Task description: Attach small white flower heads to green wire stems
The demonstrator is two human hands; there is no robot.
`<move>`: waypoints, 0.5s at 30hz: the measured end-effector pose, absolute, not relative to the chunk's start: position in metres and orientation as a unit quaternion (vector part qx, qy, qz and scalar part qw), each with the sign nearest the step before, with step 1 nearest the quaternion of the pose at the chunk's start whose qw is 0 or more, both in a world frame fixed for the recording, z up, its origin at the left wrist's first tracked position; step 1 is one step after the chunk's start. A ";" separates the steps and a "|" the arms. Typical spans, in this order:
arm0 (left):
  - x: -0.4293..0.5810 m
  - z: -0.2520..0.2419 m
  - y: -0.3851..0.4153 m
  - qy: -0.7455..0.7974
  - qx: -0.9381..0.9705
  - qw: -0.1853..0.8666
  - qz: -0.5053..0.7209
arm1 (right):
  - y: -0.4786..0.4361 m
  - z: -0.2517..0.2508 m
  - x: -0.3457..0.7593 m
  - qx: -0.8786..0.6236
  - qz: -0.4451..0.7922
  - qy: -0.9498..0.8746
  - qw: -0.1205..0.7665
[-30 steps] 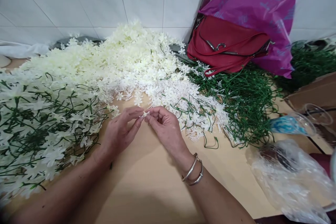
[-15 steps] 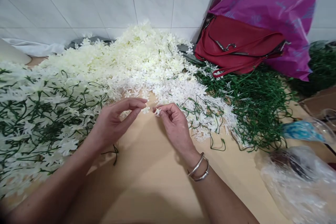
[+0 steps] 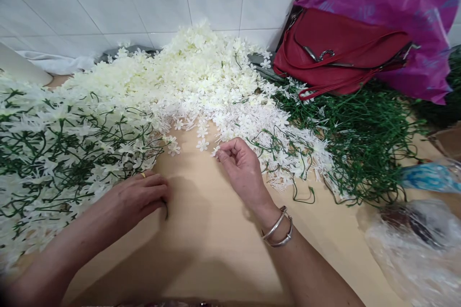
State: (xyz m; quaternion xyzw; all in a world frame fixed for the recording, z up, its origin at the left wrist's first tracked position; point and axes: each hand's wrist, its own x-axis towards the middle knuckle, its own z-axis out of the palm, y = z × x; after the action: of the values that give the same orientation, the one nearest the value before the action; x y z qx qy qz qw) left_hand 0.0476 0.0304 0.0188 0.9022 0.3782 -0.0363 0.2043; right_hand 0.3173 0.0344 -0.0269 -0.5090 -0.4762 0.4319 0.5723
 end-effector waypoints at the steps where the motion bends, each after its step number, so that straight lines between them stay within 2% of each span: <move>1: 0.050 0.018 0.032 0.377 0.903 0.203 -0.032 | 0.034 -0.027 0.317 -0.510 0.435 -0.475 0.570; 5: 0.068 0.019 0.045 0.385 0.886 0.251 0.053 | 0.034 -0.025 0.317 -0.518 0.430 -0.473 0.569; 8: 0.085 0.023 0.053 0.423 0.792 0.384 0.217 | 0.035 -0.024 0.319 -0.527 0.420 -0.458 0.580; 11: 0.101 0.024 0.061 0.437 0.616 0.537 0.376 | 0.037 -0.026 0.322 -0.529 0.421 -0.442 0.590; 15: 0.116 0.015 0.066 0.441 0.491 0.626 0.416 | 0.038 -0.028 0.323 -0.528 0.418 -0.436 0.597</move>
State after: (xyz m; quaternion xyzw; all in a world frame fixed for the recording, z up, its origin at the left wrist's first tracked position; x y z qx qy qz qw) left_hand 0.1157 0.0664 0.0146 0.4906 0.4409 0.4164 0.6257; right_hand 0.3225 0.0378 -0.0276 -0.5275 -0.4357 0.4185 0.5973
